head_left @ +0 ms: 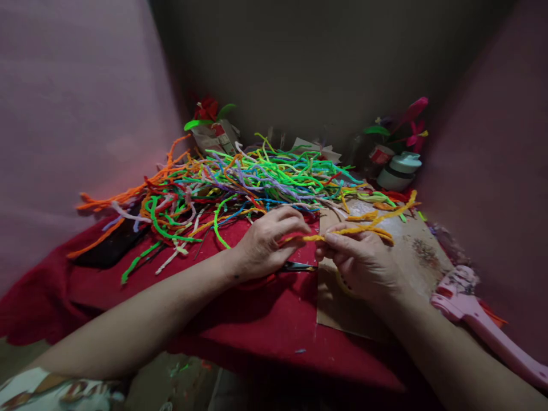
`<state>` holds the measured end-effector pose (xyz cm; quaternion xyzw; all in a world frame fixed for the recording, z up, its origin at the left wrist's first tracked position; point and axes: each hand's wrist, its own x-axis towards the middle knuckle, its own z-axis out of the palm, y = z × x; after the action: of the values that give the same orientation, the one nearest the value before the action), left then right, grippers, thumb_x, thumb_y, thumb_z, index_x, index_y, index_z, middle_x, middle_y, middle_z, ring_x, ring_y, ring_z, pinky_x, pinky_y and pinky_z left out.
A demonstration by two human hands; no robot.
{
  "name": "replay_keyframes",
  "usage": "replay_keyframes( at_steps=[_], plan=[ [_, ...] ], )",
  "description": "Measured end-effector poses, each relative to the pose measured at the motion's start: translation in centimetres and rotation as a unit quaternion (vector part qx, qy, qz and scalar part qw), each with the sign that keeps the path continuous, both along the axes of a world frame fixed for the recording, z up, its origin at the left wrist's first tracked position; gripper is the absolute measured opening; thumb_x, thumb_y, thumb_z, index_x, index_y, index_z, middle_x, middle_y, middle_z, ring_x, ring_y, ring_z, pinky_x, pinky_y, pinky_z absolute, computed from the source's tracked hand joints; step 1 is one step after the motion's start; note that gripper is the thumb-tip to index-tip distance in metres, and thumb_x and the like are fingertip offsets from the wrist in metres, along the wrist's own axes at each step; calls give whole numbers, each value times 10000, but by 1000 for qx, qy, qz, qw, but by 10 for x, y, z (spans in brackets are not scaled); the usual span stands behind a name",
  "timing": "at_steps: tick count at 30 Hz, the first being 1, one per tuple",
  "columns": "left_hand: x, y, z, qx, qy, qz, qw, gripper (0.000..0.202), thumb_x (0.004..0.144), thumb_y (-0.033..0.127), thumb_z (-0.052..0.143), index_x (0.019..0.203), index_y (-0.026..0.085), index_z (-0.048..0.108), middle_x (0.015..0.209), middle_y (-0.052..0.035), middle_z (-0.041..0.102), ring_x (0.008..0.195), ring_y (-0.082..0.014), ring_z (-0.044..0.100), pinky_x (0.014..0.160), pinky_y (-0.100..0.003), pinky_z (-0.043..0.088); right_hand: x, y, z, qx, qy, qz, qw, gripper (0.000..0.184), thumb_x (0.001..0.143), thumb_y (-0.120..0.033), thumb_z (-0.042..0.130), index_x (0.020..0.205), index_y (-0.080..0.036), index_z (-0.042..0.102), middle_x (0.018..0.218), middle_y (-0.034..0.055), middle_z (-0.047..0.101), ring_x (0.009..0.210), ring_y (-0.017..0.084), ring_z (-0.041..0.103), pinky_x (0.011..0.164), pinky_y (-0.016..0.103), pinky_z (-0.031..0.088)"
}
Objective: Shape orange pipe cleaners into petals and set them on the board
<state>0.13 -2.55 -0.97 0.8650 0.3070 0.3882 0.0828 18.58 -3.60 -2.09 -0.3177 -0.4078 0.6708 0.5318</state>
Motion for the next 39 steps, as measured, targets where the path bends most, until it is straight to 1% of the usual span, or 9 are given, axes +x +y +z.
replay_keyframes(
  at_steps=[2, 5, 20, 23, 25, 29, 32, 35, 39],
  plan=[
    [2, -3, 4, 22, 6, 22, 999, 261, 766, 240, 603, 1007, 143, 576, 960, -93, 559, 920, -172, 519, 820, -309, 447, 0, -1, 0, 30, -27, -28, 999, 52, 644, -188, 713, 640, -164, 666, 581, -12, 616, 536, 105, 567, 558, 230, 462],
    [6, -8, 5, 39, -6, 15, 999, 192, 795, 230, 568, 962, 136, 561, 798, -43, 555, 747, -127, 521, 702, -253, 461, -2, -4, 2, 90, -106, -69, 988, 75, 686, -192, 691, 621, -165, 662, 591, -6, 619, 575, 105, 566, 593, 225, 453],
    [11, -17, 0, 102, 49, 14, 993, 129, 842, 133, 441, 795, 103, 557, 657, -28, 583, 580, -78, 514, 548, -184, 410, -8, -13, 0, 218, -226, -68, 947, 52, 756, -164, 628, 728, -189, 666, 697, -4, 651, 695, 127, 603, 680, 243, 484],
    [13, -20, 3, 3, 15, 38, 999, 123, 822, 146, 451, 767, 124, 559, 621, 0, 580, 529, -58, 498, 512, -163, 395, -10, -14, 0, 238, -243, -78, 937, 54, 763, -153, 611, 750, -186, 651, 726, 1, 634, 725, 136, 596, 710, 266, 481],
    [14, -21, 8, -151, -37, 55, 986, 114, 805, 159, 458, 746, 135, 553, 568, 24, 562, 454, -44, 475, 451, -151, 376, -10, -15, 0, 233, -235, -76, 941, 59, 776, -157, 595, 772, -189, 644, 725, 1, 625, 724, 141, 595, 710, 280, 487],
    [18, -20, 20, -460, -155, 44, 873, 117, 794, 195, 453, 707, 141, 509, 537, 34, 550, 349, -42, 441, 337, -150, 335, -10, -15, 0, 203, -230, -60, 950, 56, 792, -174, 580, 764, -186, 628, 689, 0, 628, 669, 140, 596, 685, 291, 495],
    [18, -18, 23, -516, -195, 47, 833, 104, 775, 201, 471, 694, 142, 500, 569, 27, 557, 371, -55, 476, 319, -151, 330, -9, -15, 1, 200, -221, -59, 953, 55, 793, -185, 585, 762, -182, 631, 699, 3, 640, 676, 142, 607, 693, 291, 494],
    [18, -18, 21, -483, -175, 52, 856, 110, 776, 207, 467, 706, 139, 516, 559, 35, 541, 380, -51, 472, 340, -151, 333, -9, -15, 0, 204, -218, -67, 952, 54, 792, -184, 590, 774, -181, 640, 707, 4, 647, 684, 143, 611, 691, 290, 493],
    [17, -18, 17, -338, -68, 100, 934, 138, 779, 204, 463, 726, 133, 569, 582, 23, 557, 471, -60, 481, 451, -173, 371, -9, -16, -1, 215, -234, -88, 944, 56, 785, -168, 599, 784, -194, 648, 707, -7, 650, 677, 136, 613, 691, 286, 495]
  ],
)
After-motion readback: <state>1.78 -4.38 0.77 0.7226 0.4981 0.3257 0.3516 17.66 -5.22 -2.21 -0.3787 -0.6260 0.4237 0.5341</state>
